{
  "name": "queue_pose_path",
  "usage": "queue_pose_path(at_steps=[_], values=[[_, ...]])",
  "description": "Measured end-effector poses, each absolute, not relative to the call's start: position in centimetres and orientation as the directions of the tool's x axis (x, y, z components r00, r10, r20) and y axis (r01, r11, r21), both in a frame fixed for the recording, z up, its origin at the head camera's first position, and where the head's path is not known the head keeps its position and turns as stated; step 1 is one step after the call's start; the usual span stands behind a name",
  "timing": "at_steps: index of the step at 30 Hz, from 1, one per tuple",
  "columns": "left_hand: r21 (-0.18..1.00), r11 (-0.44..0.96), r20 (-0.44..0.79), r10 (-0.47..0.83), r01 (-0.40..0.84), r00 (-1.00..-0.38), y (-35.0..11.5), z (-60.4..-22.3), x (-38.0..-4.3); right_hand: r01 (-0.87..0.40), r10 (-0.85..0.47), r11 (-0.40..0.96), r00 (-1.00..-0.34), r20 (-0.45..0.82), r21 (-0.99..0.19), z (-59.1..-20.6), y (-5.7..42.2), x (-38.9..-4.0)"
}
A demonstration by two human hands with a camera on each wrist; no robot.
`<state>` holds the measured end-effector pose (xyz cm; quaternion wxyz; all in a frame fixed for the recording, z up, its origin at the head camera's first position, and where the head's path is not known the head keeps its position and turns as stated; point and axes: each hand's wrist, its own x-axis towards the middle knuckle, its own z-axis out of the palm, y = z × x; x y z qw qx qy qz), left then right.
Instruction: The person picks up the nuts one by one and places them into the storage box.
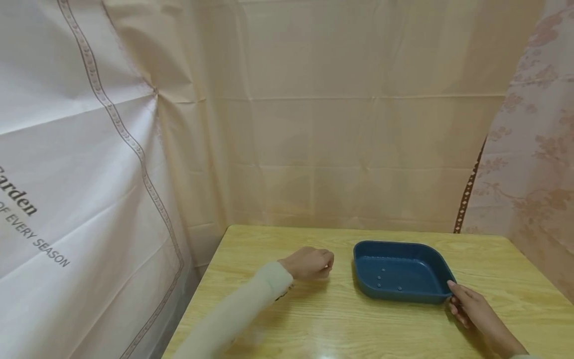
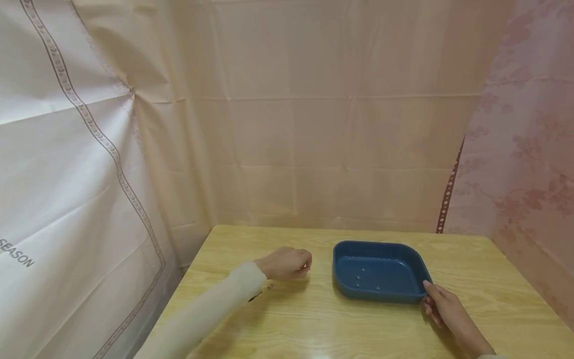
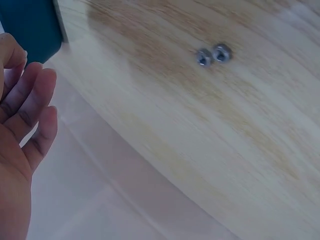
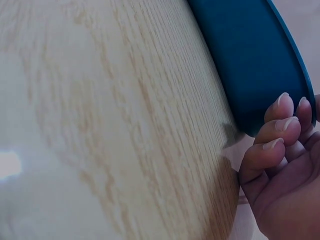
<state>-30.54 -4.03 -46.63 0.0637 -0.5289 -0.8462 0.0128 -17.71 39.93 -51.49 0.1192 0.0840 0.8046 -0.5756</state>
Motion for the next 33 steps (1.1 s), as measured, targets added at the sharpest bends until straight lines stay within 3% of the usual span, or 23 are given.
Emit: queue_pose_path(at_steps=[15, 24, 33], values=[[-0.095, 0.428, 0.096, 0.902, 0.899, -0.420, -2.4, -46.5, -30.5, 0.268, 0.001, 0.314, -0.959, -0.282, -0.911, -51.7, 40.0, -17.7], [-0.114, 0.424, 0.113, 0.904, 0.898, -0.412, -1.7, -46.4, -30.4, 0.247, 0.045, 0.207, -0.969, -0.243, -0.947, -52.2, 39.7, -17.8], [-0.088, 0.423, 0.115, 0.904, 0.902, -0.413, -1.2, -46.2, -30.4, 0.229, 0.053, 0.200, -0.973, -0.223, -0.953, -52.7, 39.6, -17.7]])
